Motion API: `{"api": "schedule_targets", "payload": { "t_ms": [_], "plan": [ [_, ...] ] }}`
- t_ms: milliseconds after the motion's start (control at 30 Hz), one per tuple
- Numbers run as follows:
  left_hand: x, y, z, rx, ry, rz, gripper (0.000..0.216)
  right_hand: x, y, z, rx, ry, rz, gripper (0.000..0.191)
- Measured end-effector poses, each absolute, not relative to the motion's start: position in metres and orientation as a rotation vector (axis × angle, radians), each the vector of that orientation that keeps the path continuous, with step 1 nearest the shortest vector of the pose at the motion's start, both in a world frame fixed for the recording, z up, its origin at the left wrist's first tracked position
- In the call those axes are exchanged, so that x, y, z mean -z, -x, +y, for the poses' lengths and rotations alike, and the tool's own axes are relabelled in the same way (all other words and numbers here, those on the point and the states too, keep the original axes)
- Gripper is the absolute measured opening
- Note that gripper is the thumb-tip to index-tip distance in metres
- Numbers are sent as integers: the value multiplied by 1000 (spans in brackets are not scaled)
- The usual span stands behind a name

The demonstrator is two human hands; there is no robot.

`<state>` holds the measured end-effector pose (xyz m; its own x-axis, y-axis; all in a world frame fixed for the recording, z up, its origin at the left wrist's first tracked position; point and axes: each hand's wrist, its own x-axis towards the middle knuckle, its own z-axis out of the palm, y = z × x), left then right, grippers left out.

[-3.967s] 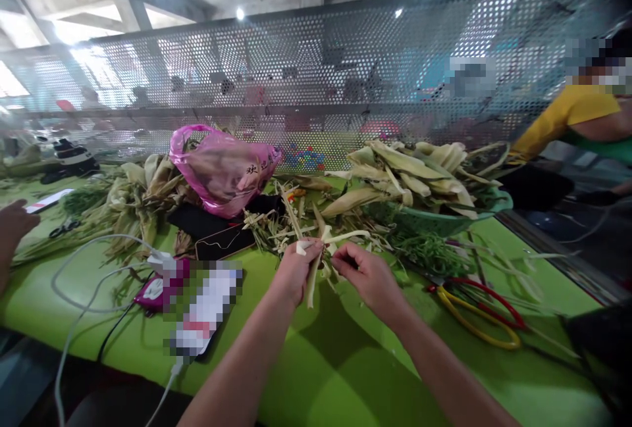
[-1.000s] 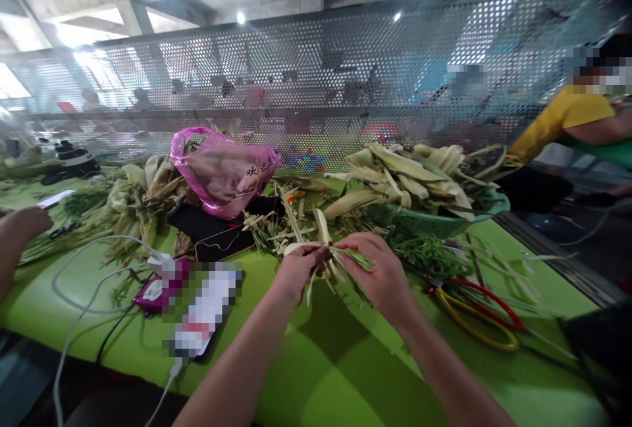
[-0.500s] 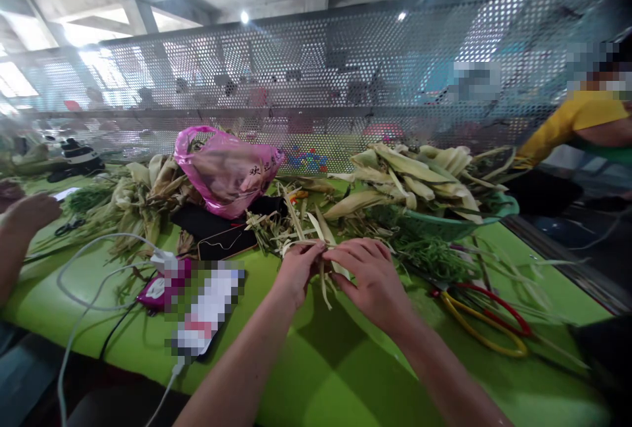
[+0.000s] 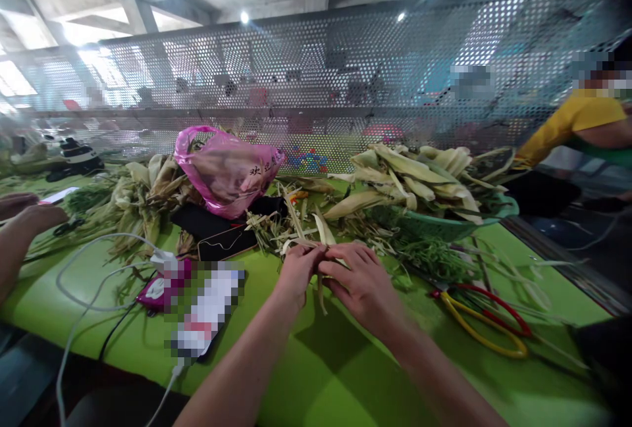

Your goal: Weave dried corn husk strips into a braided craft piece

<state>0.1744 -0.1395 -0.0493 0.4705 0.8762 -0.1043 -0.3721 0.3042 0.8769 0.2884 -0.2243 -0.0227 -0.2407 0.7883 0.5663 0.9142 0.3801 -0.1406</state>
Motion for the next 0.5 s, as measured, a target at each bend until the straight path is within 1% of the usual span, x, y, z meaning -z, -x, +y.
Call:
{"api": "schedule_targets", "payload": {
  "t_ms": [100,200,433,500],
  "plan": [
    [46,-174,-141,-892,-939,654,23,21,-286,-226,349,1456,-2095,26],
    [45,-173,-142,-910,-945,630,25,22,-285,-226,318,1452,-2075,24],
    [48,-178,-142,-897,-980,655,35,30,-301,-218,152,1432,-1675,10],
    [50,-179,-143,-886,-993,664,38,32,-306,-216,80,1461,-1552,10]
  ]
}}
